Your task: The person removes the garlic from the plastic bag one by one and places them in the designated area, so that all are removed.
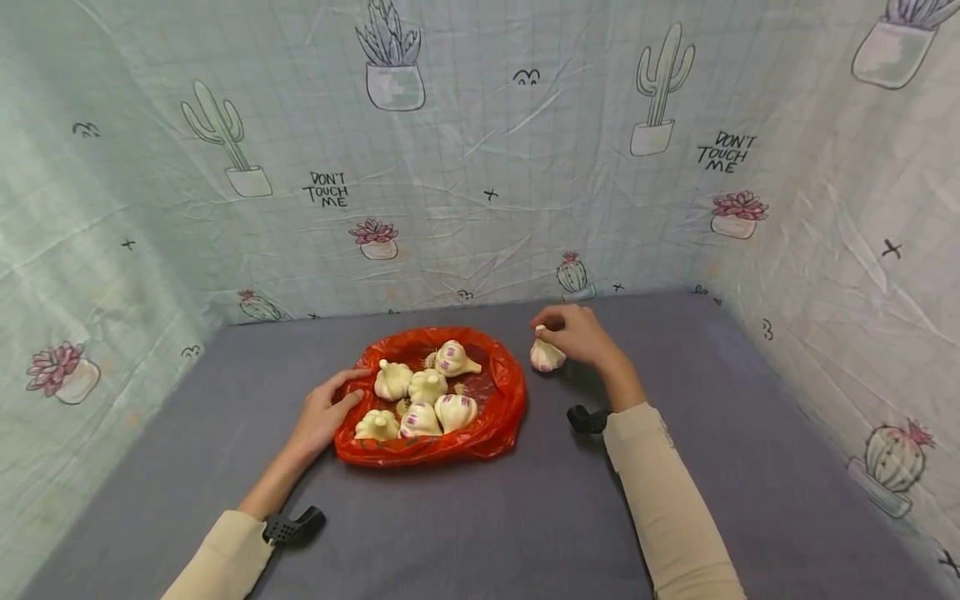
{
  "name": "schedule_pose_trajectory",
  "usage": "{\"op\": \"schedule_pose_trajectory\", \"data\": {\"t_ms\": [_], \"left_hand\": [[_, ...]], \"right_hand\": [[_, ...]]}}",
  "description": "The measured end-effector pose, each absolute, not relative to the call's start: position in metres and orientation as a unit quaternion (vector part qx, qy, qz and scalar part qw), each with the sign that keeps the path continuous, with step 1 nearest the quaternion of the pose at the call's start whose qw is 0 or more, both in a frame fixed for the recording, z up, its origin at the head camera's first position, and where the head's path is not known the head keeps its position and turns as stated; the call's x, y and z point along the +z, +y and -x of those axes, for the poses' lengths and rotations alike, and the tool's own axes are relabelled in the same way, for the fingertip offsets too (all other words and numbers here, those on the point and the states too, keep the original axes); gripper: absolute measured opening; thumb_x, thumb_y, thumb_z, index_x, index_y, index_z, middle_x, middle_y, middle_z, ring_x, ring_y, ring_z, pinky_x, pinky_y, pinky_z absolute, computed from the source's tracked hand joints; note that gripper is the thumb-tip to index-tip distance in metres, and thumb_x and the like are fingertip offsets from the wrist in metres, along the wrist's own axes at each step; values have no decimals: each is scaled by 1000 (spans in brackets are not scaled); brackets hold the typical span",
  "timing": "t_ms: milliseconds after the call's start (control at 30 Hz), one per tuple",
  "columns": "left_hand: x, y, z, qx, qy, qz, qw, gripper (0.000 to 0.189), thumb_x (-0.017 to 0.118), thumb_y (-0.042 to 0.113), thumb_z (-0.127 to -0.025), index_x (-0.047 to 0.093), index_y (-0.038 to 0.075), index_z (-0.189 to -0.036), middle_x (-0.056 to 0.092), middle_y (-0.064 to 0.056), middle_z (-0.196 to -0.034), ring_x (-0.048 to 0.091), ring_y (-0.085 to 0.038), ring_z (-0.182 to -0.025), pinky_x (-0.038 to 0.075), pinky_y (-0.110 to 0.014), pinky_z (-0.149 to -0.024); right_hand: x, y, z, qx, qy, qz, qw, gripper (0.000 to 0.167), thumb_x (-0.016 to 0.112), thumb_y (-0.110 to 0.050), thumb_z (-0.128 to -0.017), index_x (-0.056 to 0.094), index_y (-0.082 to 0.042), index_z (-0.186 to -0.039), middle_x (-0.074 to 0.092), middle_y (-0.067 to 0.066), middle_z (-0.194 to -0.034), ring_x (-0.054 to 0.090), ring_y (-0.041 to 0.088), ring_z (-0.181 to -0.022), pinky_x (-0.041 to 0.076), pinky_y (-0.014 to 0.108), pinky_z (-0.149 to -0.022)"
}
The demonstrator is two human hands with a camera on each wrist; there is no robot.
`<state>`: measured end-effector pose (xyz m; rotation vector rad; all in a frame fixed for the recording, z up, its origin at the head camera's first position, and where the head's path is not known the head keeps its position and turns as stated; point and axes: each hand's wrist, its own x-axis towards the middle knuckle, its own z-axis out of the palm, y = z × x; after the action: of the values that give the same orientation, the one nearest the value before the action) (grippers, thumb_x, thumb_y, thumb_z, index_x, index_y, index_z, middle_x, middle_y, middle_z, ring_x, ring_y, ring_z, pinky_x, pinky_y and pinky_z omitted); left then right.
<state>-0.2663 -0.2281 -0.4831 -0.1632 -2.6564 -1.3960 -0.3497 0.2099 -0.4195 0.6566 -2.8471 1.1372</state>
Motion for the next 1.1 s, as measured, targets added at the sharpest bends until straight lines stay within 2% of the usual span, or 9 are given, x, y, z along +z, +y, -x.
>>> {"op": "schedule_pose_trajectory", "data": {"t_ms": [433,733,1100], "left_hand": [[-480,-228,266,-461,-883,58,70,35,60,16,-102,66,19,-137,60,-13,-147,51,-33,-141,41,-53,-115],[-482,-226,265,-460,-884,48,66,35,61,16,-102,67,19,-136,62,-12,-144,56,-30,-136,44,-49,-110],[-483,-226,264,-463,-882,51,69,35,60,16,-103,66,20,-137,62,-13,-144,57,-31,-135,46,-50,-109]], "right_hand": [[-422,210,348,368,-907,-206,1,28,63,-22,-103,74,-5,-123,73,16,-122,66,36,-116,51,58,-100],[-424,205,347,353,-911,-214,3,30,64,-22,-102,73,-4,-123,74,15,-120,68,35,-114,54,56,-97],[-424,199,349,352,-908,-226,7,28,65,-22,-102,74,-4,-122,76,14,-117,69,34,-111,54,56,-96]]}}
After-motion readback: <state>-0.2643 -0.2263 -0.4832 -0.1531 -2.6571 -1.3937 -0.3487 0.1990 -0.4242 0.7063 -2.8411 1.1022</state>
